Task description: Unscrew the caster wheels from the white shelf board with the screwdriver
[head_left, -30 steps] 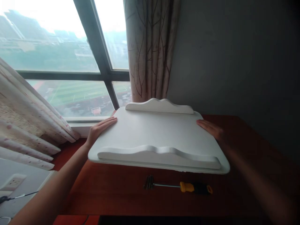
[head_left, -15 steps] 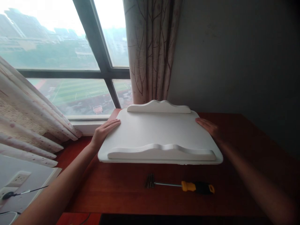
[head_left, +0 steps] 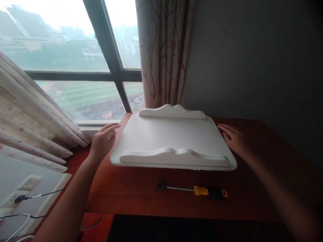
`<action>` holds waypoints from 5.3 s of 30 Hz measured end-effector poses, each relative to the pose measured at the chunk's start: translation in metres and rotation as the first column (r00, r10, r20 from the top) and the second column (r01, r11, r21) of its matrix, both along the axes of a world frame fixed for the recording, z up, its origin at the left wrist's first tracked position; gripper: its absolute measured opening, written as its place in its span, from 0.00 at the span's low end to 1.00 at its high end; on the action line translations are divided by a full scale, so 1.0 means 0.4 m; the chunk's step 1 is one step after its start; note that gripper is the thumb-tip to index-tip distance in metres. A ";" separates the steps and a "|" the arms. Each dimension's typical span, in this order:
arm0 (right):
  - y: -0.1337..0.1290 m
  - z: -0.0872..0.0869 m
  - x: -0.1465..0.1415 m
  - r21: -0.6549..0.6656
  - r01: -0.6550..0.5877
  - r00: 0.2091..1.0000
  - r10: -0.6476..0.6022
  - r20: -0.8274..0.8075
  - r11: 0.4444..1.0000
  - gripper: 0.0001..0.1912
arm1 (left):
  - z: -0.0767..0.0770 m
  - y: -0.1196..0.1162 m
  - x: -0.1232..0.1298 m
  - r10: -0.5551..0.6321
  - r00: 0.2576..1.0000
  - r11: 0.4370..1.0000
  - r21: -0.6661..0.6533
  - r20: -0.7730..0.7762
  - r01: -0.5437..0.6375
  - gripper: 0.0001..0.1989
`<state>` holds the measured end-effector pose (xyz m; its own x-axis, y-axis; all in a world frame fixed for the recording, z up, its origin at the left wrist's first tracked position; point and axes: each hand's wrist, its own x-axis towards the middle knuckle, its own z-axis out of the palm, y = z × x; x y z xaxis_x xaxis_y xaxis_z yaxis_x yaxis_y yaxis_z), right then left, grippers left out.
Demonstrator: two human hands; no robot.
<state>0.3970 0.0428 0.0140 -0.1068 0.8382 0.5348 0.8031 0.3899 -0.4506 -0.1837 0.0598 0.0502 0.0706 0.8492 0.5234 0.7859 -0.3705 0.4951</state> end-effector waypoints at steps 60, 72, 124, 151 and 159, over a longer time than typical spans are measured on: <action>-0.188 0.038 -0.123 0.165 -0.216 0.927 0.149 0.344 0.962 0.24 | 0.005 -0.095 0.064 -0.245 0.959 0.965 0.054 -0.143 0.255 0.15; -0.082 0.076 -0.099 0.030 -0.029 0.999 0.030 -0.030 0.999 0.11 | 0.061 -0.002 0.059 -0.113 0.992 0.990 -0.074 0.063 0.118 0.20; 0.206 0.027 -0.069 -0.069 -0.006 0.983 -0.007 -0.182 0.998 0.18 | 0.012 0.300 0.101 -0.200 0.959 0.971 -0.089 0.201 0.221 0.20; 0.015 -0.019 -0.045 -0.030 0.154 0.969 -0.157 -0.189 0.988 0.19 | -0.014 0.113 0.029 -0.045 0.977 0.970 -0.224 0.210 0.093 0.29; -0.179 -0.056 -0.081 -0.561 0.060 0.522 -0.505 -0.688 0.826 0.32 | -0.043 -0.132 0.008 0.283 0.686 0.837 -0.521 0.670 0.164 0.37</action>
